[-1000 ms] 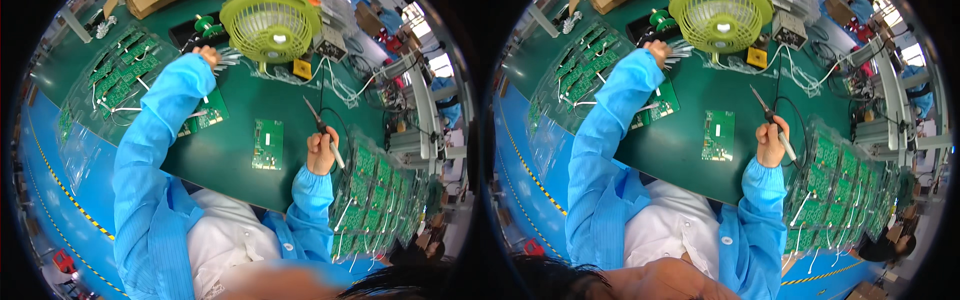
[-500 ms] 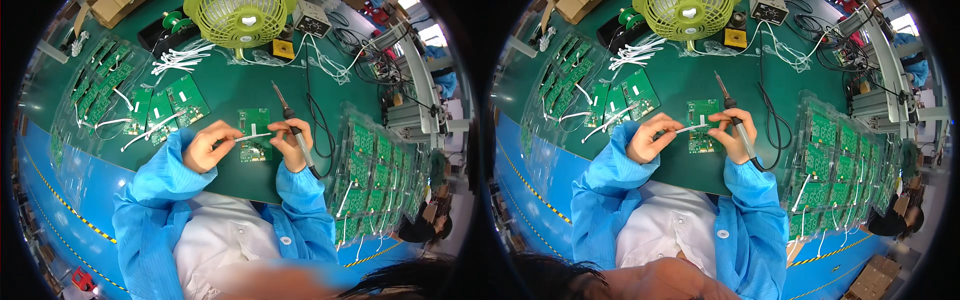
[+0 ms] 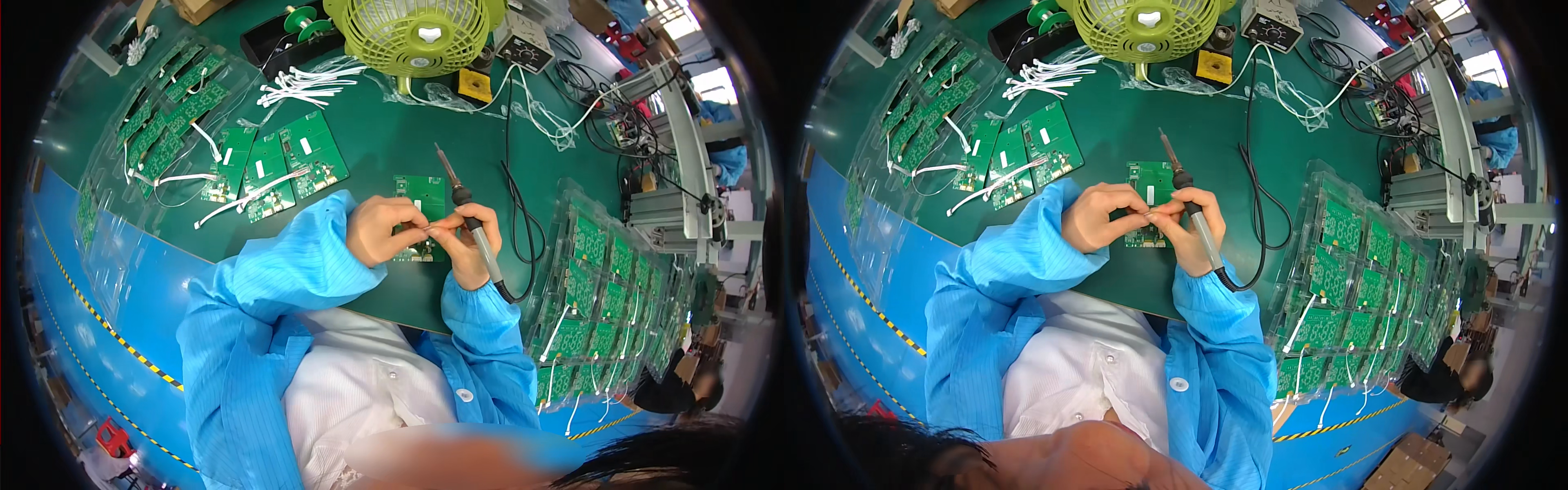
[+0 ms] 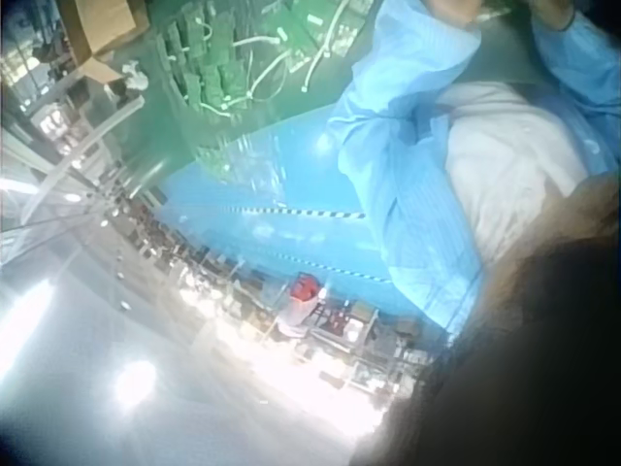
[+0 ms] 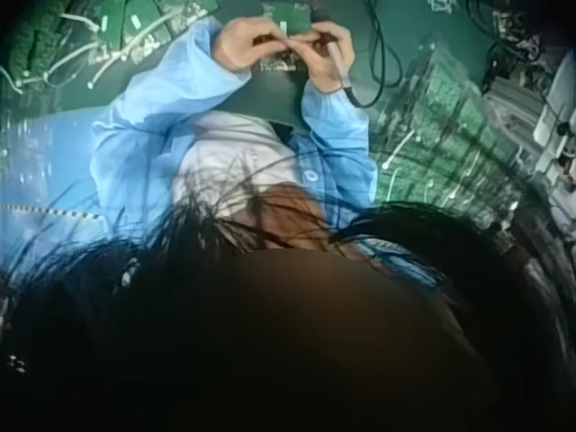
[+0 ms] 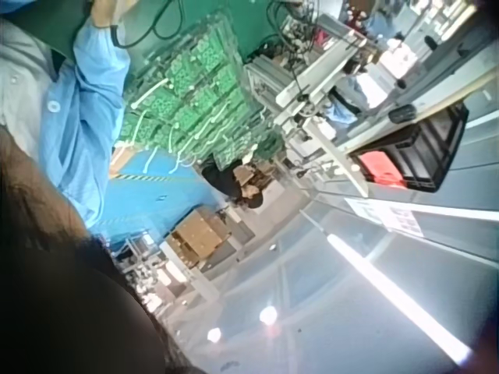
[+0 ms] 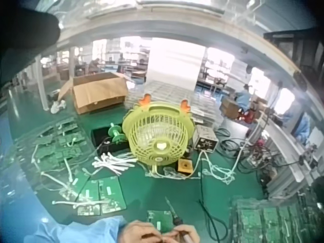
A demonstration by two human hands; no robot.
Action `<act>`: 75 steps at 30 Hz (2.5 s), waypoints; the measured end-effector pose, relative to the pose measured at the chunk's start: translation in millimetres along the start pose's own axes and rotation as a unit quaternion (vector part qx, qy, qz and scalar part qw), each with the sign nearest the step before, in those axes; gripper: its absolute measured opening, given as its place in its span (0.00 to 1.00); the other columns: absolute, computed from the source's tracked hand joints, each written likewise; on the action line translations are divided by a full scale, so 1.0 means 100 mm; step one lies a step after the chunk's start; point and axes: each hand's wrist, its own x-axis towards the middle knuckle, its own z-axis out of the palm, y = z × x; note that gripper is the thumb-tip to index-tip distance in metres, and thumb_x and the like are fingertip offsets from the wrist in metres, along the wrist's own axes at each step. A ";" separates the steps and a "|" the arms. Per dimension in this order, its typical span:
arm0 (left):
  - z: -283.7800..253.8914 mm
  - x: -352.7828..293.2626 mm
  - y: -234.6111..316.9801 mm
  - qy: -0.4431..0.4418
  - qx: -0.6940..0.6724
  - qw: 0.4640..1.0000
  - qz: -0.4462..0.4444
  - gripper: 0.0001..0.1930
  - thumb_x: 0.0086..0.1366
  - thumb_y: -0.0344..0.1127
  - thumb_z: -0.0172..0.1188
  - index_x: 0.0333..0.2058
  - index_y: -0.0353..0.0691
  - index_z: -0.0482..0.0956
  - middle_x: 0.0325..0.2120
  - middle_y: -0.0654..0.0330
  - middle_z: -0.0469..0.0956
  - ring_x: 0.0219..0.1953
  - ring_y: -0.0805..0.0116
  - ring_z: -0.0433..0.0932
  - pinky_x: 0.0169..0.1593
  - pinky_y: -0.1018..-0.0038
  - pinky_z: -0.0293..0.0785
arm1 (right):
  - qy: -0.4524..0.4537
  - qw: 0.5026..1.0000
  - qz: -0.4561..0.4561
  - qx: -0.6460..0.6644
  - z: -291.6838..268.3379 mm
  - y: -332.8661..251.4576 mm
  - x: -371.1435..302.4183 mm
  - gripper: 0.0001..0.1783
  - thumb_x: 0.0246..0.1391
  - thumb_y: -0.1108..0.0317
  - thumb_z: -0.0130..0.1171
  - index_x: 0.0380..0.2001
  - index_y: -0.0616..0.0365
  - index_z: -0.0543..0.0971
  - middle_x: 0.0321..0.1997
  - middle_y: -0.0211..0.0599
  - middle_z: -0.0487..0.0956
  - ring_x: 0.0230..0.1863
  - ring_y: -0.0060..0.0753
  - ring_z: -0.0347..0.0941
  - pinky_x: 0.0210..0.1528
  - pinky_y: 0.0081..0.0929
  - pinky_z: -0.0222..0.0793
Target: The person solders components onto electronic circuit boards using a soldering iron and soldering wire.
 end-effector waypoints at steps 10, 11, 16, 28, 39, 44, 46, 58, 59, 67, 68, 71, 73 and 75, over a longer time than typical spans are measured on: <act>0.05 -0.01 0.17 0.058 -0.323 0.920 -0.216 0.02 0.53 0.25 0.56 0.26 0.35 0.75 0.18 0.63 0.72 0.20 0.79 0.67 0.24 0.83 0.61 | 0.021 1.000 -0.010 0.010 0.03 -0.01 -0.02 0.21 0.34 0.85 0.62 0.34 0.59 0.69 0.23 0.38 0.75 0.24 0.25 0.72 0.28 0.16 0.66; 0.05 -0.01 0.17 0.063 -0.351 0.904 -0.235 0.01 0.52 0.25 0.56 0.25 0.35 0.74 0.18 0.63 0.72 0.20 0.80 0.67 0.23 0.83 0.61 | 0.027 1.000 -0.007 0.000 0.03 -0.02 -0.01 0.20 0.34 0.85 0.63 0.34 0.60 0.70 0.23 0.38 0.75 0.24 0.25 0.72 0.28 0.16 0.66; 0.01 -0.05 -0.08 0.004 -0.067 0.976 -0.206 0.01 0.51 0.24 0.56 0.24 0.36 0.73 0.18 0.64 0.71 0.18 0.77 0.66 0.22 0.82 0.61 | 0.037 0.995 -0.014 -0.096 -0.16 -0.17 0.11 0.13 0.35 0.79 0.63 0.29 0.61 0.75 0.21 0.32 0.74 0.20 0.22 0.68 0.25 0.14 0.62; 0.38 -0.22 -0.32 0.054 0.142 0.985 -0.079 0.04 0.46 0.23 0.56 0.23 0.38 0.71 0.19 0.62 0.69 0.17 0.68 0.65 0.22 0.77 0.63 | -0.001 0.958 -0.181 -0.223 -0.40 -0.06 0.16 0.10 0.32 0.81 0.62 0.17 0.58 0.70 0.16 0.30 0.70 0.16 0.21 0.54 0.20 0.17 0.50; 0.43 -0.20 -0.30 0.083 0.198 0.973 -0.090 0.06 0.44 0.25 0.57 0.23 0.40 0.71 0.20 0.63 0.70 0.16 0.66 0.67 0.21 0.75 0.64 | 0.023 0.978 -0.101 -0.178 -0.32 0.01 0.13 0.16 0.29 0.84 0.58 0.10 0.55 0.62 0.10 0.25 0.63 0.16 0.22 0.53 0.22 0.17 0.51; 0.44 -0.19 -0.33 0.089 0.203 0.972 -0.080 0.06 0.44 0.26 0.57 0.22 0.42 0.70 0.20 0.65 0.70 0.15 0.65 0.68 0.19 0.74 0.65 | 0.006 0.974 -0.113 -0.198 -0.32 0.06 0.14 0.15 0.28 0.83 0.58 0.10 0.54 0.63 0.10 0.25 0.63 0.16 0.22 0.52 0.22 0.18 0.52; 0.44 -0.18 -0.33 0.090 0.207 0.971 -0.074 0.06 0.44 0.26 0.58 0.22 0.42 0.70 0.19 0.65 0.70 0.15 0.65 0.67 0.19 0.74 0.64 | 0.001 0.971 -0.115 -0.208 -0.32 0.07 0.13 0.15 0.28 0.83 0.58 0.10 0.54 0.63 0.10 0.25 0.63 0.16 0.22 0.52 0.22 0.18 0.52; 0.46 -0.15 -0.21 0.070 0.218 0.971 -0.070 0.06 0.44 0.21 0.56 0.22 0.37 0.70 0.21 0.62 0.69 0.15 0.68 0.66 0.21 0.77 0.64 | 0.055 0.973 -0.100 -0.199 -0.35 0.00 0.14 0.15 0.28 0.83 0.58 0.10 0.54 0.63 0.10 0.25 0.63 0.16 0.23 0.52 0.22 0.19 0.53; 0.47 -0.13 -0.20 0.074 0.220 0.970 -0.067 0.06 0.44 0.21 0.56 0.22 0.37 0.70 0.21 0.62 0.69 0.15 0.68 0.66 0.21 0.77 0.64 | 0.071 0.975 -0.093 -0.187 -0.36 -0.02 0.15 0.15 0.28 0.83 0.58 0.10 0.54 0.63 0.10 0.25 0.63 0.16 0.23 0.52 0.22 0.19 0.53; 0.50 -0.13 -0.28 0.092 0.222 0.969 -0.054 0.07 0.43 0.22 0.55 0.22 0.40 0.68 0.20 0.63 0.66 0.12 0.67 0.64 0.18 0.75 0.63 | 0.081 0.975 -0.103 -0.178 -0.38 -0.02 0.16 0.15 0.28 0.83 0.58 0.10 0.54 0.63 0.09 0.25 0.63 0.16 0.22 0.52 0.22 0.19 0.52; 0.50 -0.14 -0.27 0.088 0.226 0.968 -0.060 0.07 0.43 0.22 0.55 0.22 0.39 0.68 0.20 0.63 0.67 0.13 0.67 0.64 0.18 0.76 0.63 | 0.072 0.974 -0.106 -0.185 -0.38 -0.02 0.16 0.15 0.28 0.83 0.58 0.10 0.54 0.63 0.09 0.25 0.63 0.16 0.22 0.51 0.22 0.19 0.52; 0.50 -0.14 -0.23 0.074 0.240 0.965 -0.080 0.07 0.44 0.21 0.56 0.22 0.37 0.69 0.21 0.62 0.68 0.15 0.67 0.65 0.20 0.77 0.64 | 0.046 0.971 -0.115 -0.205 -0.37 -0.01 0.16 0.15 0.28 0.83 0.58 0.09 0.54 0.63 0.09 0.25 0.63 0.15 0.23 0.51 0.22 0.19 0.52; 0.51 -0.15 -0.25 0.078 0.240 0.965 -0.075 0.07 0.43 0.21 0.56 0.22 0.38 0.69 0.20 0.62 0.67 0.14 0.67 0.64 0.20 0.76 0.64 | 0.039 0.970 -0.118 -0.211 -0.37 0.00 0.16 0.15 0.28 0.82 0.59 0.09 0.54 0.63 0.09 0.24 0.63 0.15 0.23 0.51 0.23 0.19 0.52; 0.51 -0.15 -0.27 0.086 0.239 0.965 -0.063 0.07 0.43 0.22 0.56 0.22 0.39 0.68 0.20 0.63 0.67 0.13 0.67 0.64 0.19 0.76 0.63 | 0.026 0.967 -0.126 -0.222 -0.37 0.01 0.16 0.15 0.28 0.82 0.59 0.09 0.54 0.63 0.09 0.24 0.62 0.14 0.23 0.51 0.23 0.19 0.52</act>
